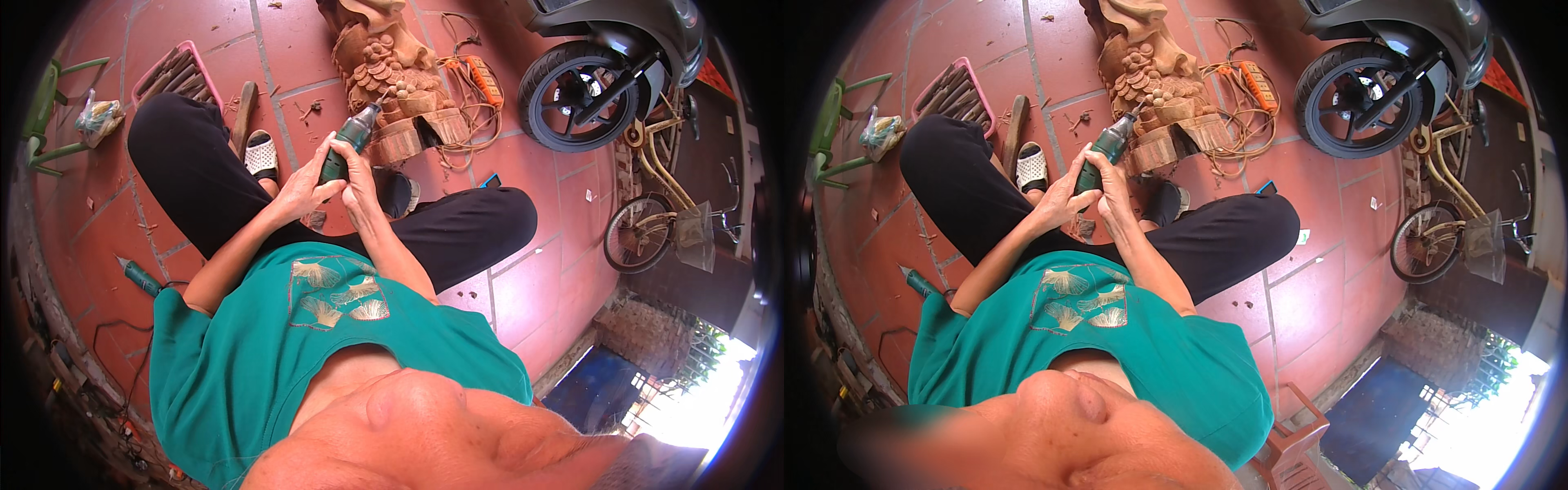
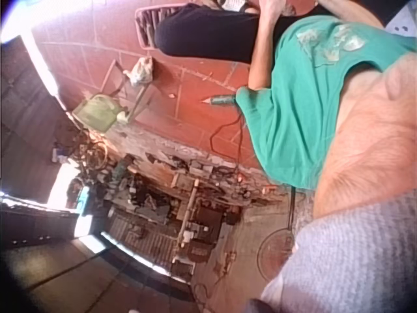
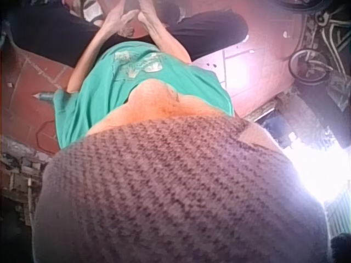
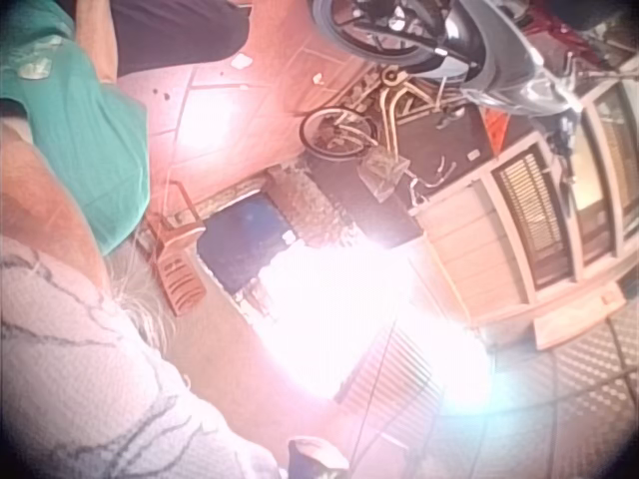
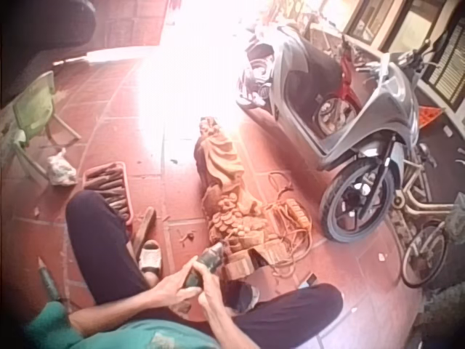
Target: The person sits on the floor and uses a handheld rotary tool to carve details into a wooden sculpture. The person holds the tool with both hands and works on the surface of the wood, creating fine patterns.
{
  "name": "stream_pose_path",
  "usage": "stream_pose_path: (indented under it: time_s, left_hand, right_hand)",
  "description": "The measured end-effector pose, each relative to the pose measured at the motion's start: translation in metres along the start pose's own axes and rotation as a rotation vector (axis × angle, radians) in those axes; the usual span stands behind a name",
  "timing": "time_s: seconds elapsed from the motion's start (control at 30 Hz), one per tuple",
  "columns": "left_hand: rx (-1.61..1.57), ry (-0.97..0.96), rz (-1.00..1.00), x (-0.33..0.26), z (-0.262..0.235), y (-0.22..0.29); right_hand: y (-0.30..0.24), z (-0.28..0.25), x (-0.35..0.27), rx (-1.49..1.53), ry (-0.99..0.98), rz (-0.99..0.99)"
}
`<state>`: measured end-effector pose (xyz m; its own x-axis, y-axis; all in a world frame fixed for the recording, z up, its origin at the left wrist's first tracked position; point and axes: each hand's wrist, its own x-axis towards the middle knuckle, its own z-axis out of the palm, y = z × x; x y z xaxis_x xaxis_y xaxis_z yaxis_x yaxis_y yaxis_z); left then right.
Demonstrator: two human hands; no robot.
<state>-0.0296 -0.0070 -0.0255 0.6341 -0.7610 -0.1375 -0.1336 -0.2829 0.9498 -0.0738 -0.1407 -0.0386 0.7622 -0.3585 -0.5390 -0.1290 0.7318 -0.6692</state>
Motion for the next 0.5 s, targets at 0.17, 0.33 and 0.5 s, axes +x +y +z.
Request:
stream_pose_path:
  time_s: [0.17,0.33,0.5]
  left_hand:
    - [-0.007,0.007,0.005,0.0002,-0.0011,-0.0026]
    - [0.007,0.011,0.020,-0.0001,-0.0007,-0.0049]
    - [0.029,-0.011,-0.009,-0.0004,-0.0030,0.0015]
  right_hand:
    - [0.0019,0.0002,0.0033,0.002,0.007,0.031]
    - [0.0021,0.0018,0.0008,0.003,0.016,0.015]
    - [0.0043,0.0040,0.0000,0.012,0.018,-0.055]
